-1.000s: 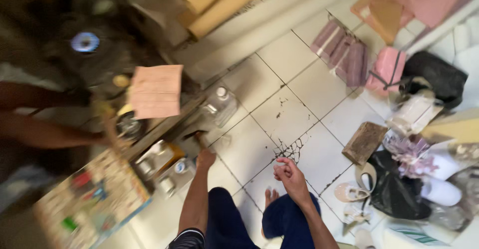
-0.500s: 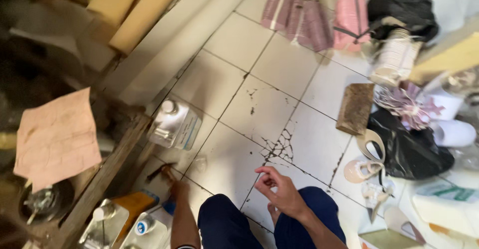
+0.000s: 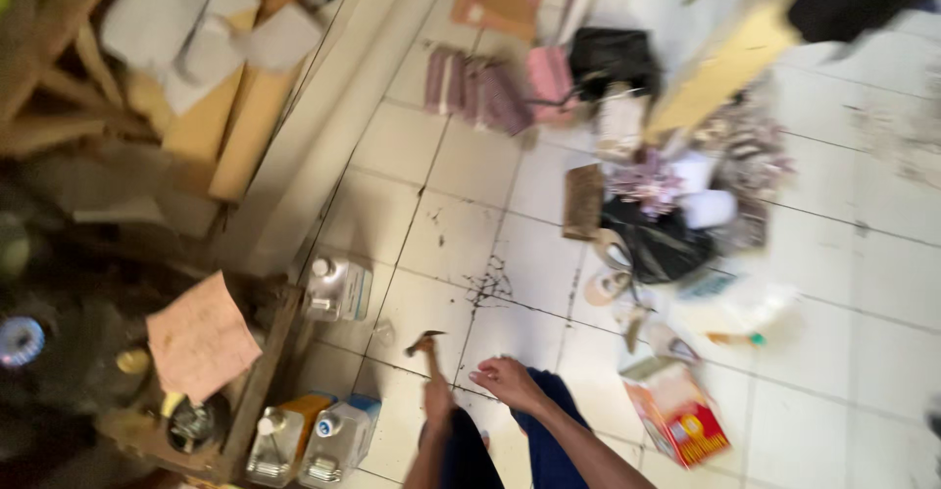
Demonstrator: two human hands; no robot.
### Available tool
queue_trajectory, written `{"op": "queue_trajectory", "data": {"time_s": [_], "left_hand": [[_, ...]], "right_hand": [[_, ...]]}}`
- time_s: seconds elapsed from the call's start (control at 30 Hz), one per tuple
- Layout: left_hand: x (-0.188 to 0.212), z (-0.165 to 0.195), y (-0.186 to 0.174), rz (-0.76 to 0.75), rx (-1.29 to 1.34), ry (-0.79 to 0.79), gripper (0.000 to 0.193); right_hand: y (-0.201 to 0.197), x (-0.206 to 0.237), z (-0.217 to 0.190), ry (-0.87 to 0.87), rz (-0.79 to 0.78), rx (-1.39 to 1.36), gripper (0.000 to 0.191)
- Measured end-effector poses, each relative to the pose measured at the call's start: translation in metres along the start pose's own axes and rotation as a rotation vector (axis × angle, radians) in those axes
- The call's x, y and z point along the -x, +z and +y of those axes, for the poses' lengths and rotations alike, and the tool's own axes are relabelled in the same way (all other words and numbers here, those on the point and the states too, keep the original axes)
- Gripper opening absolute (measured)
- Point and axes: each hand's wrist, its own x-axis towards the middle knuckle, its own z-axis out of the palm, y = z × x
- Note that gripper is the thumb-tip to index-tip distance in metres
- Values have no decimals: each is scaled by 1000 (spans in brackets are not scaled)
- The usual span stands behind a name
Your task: The person sits cross-legged on the floor hammering silver foil cutout shapes flat on a small metal plate resting on their lap, using a hammer and a wooden hand form. Finished pieces are placed into piles on the floor and new pieces are picked up one at a time to hammer.
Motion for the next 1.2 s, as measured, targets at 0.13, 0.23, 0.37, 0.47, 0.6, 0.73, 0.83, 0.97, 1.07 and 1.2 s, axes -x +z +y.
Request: {"op": "queue_trajectory", "data": {"time_s": [0.13,0.23,0.37,0.47,0.6,0.73,0.83,0.97,1.07,1.2], "left_hand": [[151,31,27,-418,-231,219,31],[250,72,22,-687,-439,467,32],[354,150,8,-837,-480,981,51],[434,206,19,-862,-439,1294,46],[542,248,78,-1264,-422,1542,39],[648,239,158,-1834,-472,673,38],[716,209,190,-1898,-429,236,41],[781,197,258,-1796,-233,-18,31],[818,202,295,-1581,-26,-88,24],[848,247,358,-1588,75,-17,34]], "right_hand": [[-44,95,-49,294,119,-413,29],[-79,170,-84,307,451,-910,28],[-136,302,-111,199,838,-1074,22],[-175,421,-124,281,846,-928,21],[-214,552,-122,344,706,-752,23],[-258,657,-89,220,731,-587,37],[-298,737,-63,246,733,-450,31],[-371,795,-49,302,773,-272,29],[-433,824,-44,56,979,-110,31],[-524,824,-27,101,1061,136,36]]}}
